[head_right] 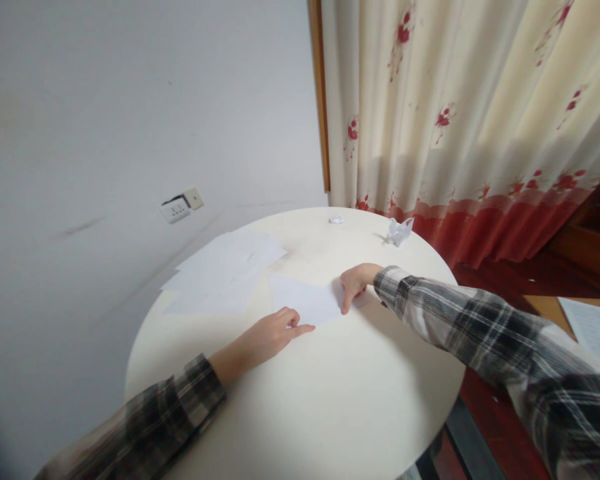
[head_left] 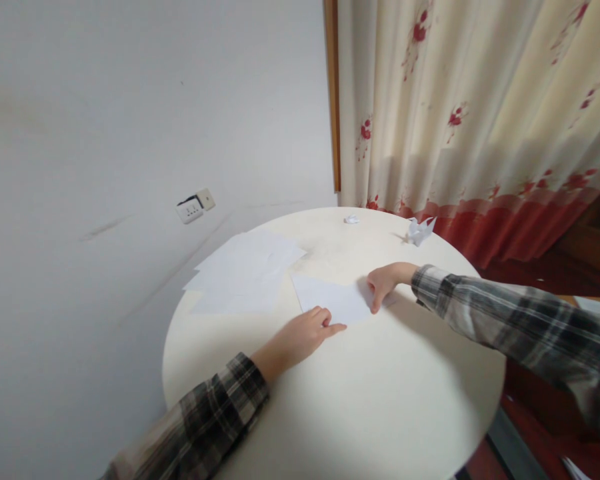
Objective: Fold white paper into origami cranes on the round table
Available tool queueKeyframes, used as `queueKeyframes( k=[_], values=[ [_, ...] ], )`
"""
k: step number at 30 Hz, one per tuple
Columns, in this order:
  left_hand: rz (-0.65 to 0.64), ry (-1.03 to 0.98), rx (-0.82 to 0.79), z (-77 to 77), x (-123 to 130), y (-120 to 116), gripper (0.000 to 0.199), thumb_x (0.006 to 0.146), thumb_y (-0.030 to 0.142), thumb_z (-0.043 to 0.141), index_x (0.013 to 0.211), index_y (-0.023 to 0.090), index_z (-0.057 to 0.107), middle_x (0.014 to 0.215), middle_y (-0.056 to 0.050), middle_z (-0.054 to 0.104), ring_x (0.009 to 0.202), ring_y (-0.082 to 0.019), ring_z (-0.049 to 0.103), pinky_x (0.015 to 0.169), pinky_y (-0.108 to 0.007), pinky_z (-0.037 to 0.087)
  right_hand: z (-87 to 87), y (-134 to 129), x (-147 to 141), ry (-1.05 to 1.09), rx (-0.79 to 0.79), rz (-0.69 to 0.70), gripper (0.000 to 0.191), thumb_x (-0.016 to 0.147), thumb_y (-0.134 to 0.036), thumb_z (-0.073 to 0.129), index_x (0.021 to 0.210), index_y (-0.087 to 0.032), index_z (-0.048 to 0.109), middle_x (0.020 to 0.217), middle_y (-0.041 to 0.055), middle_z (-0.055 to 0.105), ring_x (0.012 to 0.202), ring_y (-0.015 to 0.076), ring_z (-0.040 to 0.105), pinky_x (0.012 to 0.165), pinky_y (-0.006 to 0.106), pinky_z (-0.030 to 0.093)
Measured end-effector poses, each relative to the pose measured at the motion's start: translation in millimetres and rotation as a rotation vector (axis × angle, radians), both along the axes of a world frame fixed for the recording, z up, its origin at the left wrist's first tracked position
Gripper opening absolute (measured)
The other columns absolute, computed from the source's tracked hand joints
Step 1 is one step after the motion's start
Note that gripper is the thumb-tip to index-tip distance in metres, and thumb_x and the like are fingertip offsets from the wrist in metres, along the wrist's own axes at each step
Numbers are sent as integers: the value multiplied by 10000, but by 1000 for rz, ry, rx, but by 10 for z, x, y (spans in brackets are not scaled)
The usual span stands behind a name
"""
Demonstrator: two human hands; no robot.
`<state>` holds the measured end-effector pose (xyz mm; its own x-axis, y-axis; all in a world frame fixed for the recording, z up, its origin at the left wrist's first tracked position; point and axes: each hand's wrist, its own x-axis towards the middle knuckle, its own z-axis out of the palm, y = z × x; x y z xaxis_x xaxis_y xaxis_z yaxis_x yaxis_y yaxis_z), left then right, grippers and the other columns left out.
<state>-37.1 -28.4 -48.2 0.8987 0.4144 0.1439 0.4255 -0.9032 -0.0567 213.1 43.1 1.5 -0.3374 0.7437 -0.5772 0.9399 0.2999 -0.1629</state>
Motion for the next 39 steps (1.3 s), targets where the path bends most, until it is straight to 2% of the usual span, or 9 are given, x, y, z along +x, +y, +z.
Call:
queueKeyframes(
  k=[9, 13, 22, 30, 39],
  values=[
    [16, -66, -19, -98, -219, -6, 288, 940, 241, 320, 1182, 256, 475, 873, -34, 493, 799, -152, 441, 719, -248, 374, -35, 50, 286, 49, -77, -70, 408, 435, -486, 727, 562, -158, 518, 530, -41, 475, 544, 112, 443, 521, 244, 317],
    [30, -53, 11, -62, -306, -61, 261, 931, 245, 359, 1152, 227, 497, 839, -36, 487, 767, -148, 445, 688, -245, 376, -45, 84, 360, 69, -148, -89, 458, 404, -513, 726, 578, -158, 493, 500, -60, 434, 509, 90, 402, 501, 233, 299],
    [11, -72, -27, 47, -518, -185, 272, 914, 187, 398, 1167, 202, 496, 827, -44, 488, 747, -141, 441, 663, -252, 382, -40, 93, 505, 48, -120, -124, 487, 369, -526, 739, 594, -151, 524, 506, -52, 440, 524, 101, 408, 505, 243, 306],
    [29, -71, -13, 34, -630, -229, 252, 928, 200, 366, 1126, 191, 521, 824, -44, 495, 730, -137, 436, 655, -248, 384, -61, 95, 569, 85, -126, -145, 454, 394, -493, 735, 603, -157, 513, 501, -53, 449, 514, 98, 415, 508, 244, 319],
    [34, -79, 6, 27, -674, -251, 260, 940, 219, 336, 1102, 183, 536, 820, -47, 509, 721, -135, 442, 646, -246, 396, -79, 108, 610, 128, -146, -161, 485, 352, -511, 744, 589, -152, 519, 519, -46, 472, 547, 110, 453, 533, 245, 344]
  ],
)
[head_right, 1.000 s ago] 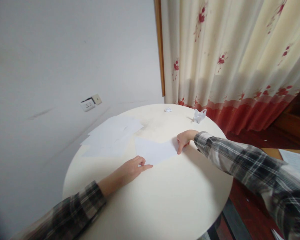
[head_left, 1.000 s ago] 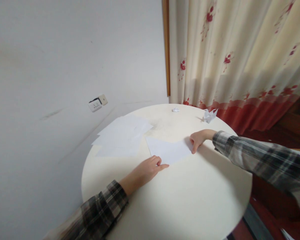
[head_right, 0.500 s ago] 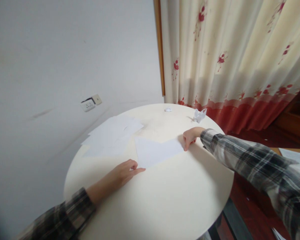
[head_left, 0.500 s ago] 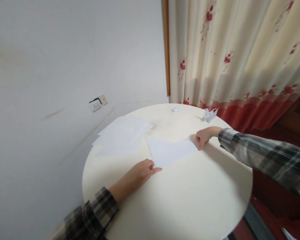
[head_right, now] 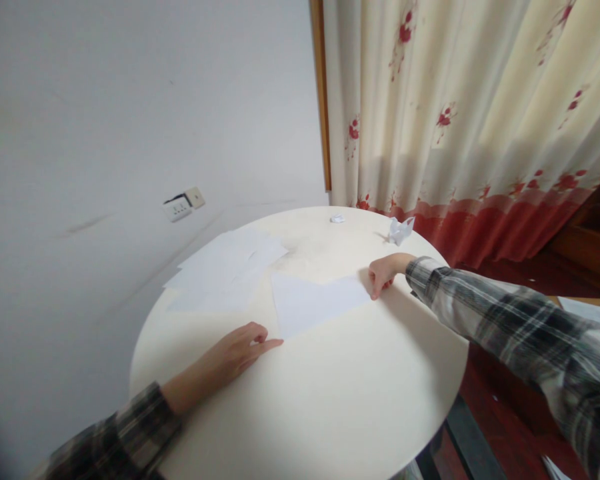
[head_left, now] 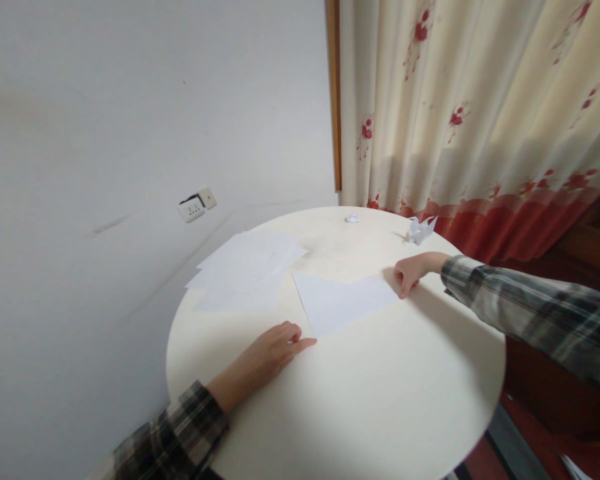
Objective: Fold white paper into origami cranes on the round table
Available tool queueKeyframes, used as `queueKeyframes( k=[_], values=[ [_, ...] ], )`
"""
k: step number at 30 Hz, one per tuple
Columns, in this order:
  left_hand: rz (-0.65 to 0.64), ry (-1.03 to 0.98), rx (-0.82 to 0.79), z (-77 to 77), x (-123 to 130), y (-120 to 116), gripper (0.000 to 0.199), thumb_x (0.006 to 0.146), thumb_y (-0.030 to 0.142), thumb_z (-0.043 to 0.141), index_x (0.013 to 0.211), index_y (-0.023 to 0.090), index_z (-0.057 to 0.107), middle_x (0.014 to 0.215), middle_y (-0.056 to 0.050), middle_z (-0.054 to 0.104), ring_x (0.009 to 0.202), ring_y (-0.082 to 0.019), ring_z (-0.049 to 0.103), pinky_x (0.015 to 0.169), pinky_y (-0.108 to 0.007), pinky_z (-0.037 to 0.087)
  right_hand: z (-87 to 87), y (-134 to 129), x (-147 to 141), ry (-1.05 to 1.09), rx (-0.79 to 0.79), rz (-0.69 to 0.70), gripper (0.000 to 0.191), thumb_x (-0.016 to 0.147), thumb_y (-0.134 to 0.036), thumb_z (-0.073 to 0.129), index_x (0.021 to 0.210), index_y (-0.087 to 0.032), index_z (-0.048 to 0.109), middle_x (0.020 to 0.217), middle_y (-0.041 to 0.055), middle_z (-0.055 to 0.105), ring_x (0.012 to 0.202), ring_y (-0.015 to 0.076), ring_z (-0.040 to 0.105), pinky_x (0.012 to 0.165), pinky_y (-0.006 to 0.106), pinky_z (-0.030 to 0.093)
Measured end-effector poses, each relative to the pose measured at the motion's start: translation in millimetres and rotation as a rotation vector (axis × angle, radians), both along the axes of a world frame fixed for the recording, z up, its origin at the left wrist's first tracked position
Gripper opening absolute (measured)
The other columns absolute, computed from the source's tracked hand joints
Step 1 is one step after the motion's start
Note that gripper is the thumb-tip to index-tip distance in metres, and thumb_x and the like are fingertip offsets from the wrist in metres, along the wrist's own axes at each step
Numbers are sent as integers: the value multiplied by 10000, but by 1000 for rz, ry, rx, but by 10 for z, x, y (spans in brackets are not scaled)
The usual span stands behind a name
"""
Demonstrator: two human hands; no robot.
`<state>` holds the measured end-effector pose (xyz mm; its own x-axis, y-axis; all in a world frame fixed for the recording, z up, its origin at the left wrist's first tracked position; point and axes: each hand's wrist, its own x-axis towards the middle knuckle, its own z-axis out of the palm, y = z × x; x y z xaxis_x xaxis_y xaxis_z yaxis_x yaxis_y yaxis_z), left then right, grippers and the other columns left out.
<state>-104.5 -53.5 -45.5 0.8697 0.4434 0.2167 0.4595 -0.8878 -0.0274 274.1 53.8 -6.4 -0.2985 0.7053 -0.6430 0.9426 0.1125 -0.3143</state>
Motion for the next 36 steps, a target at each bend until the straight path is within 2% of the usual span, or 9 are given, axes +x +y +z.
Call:
queueKeyframes(
  k=[6, 13, 16, 20, 23, 25, 27, 32, 36],
  values=[
    [38, -65, -21, 58, -41, -78, 253, 935, 237, 347, 1044, 202, 573, 781, -35, 510, 689, -129, 449, 608, -234, 395, -30, 35, 29, 12, -23, -1, 455, 346, -464, 761, 584, -155, 527, 514, -48, 490, 544, 109, 468, 535, 239, 362],
    [44, -167, -55, 40, -102, -2, 344, 834, 54, 365, 1063, 217, 564, 869, -46, 551, 786, -137, 515, 699, -258, 449, -16, 74, 119, 112, 16, 69, 367, 419, -388, 754, 627, -140, 581, 581, -10, 579, 609, 144, 534, 586, 254, 398],
    [142, -207, -58, 58, -64, 169, 371, 841, 75, 339, 1136, 205, 523, 1009, -64, 577, 939, -151, 537, 819, -288, 461, 39, 106, 83, 186, 162, 54, 360, 496, -388, 725, 734, -146, 605, 716, 29, 637, 710, 176, 575, 649, 259, 422],
    [284, -164, -48, 57, 65, 431, 401, 872, 174, 333, 1265, 135, 403, 1266, -105, 498, 1176, -180, 443, 1003, -374, 368, 108, 43, -191, 304, 518, 36, 337, 681, -421, 604, 883, -151, 608, 902, 77, 646, 835, 195, 577, 757, 279, 417],
    [325, -81, -60, 43, 200, 509, 390, 895, 215, 319, 1257, 109, 420, 1322, -117, 456, 1227, -176, 404, 1038, -366, 328, 135, -82, -487, 395, 513, 137, 431, 699, -482, 604, 1008, -181, 594, 1020, 63, 630, 896, 191, 561, 792, 276, 407],
    [317, -41, -48, 41, 279, 492, 372, 904, 233, 325, 1232, 116, 455, 1321, -109, 462, 1226, -174, 409, 1036, -357, 329, 152, -146, -645, 360, 500, 165, 498, 669, -533, 624, 1010, -172, 605, 978, 72, 641, 843, 191, 564, 746, 271, 412],
    [310, -27, -20, 44, 327, 453, 360, 906, 236, 339, 1216, 117, 479, 1310, -110, 474, 1211, -180, 427, 1024, -357, 342, 172, -172, -739, 340, 509, 177, 481, 712, -552, 573, 991, -163, 625, 919, 69, 650, 788, 180, 562, 696, 261, 407],
    [290, -49, 41, 40, 316, 378, 340, 905, 249, 379, 1198, 138, 512, 1251, -108, 527, 1132, -199, 489, 974, -372, 386, 189, -154, -767, 302, 591, 307, 484, 832, -544, 398, 788, -145, 668, 812, 77, 652, 759, 180, 559, 688, 268, 389],
    [253, -62, 65, 91, 313, 266, 316, 903, 245, 392, 1177, 170, 530, 1175, -95, 569, 1062, -206, 517, 921, -381, 415, 171, -183, -776, 264, 730, 366, 419, 832, -519, 435, 926, -174, 653, 968, 92, 644, 920, 213, 550, 810, 294, 360]
  ],
)
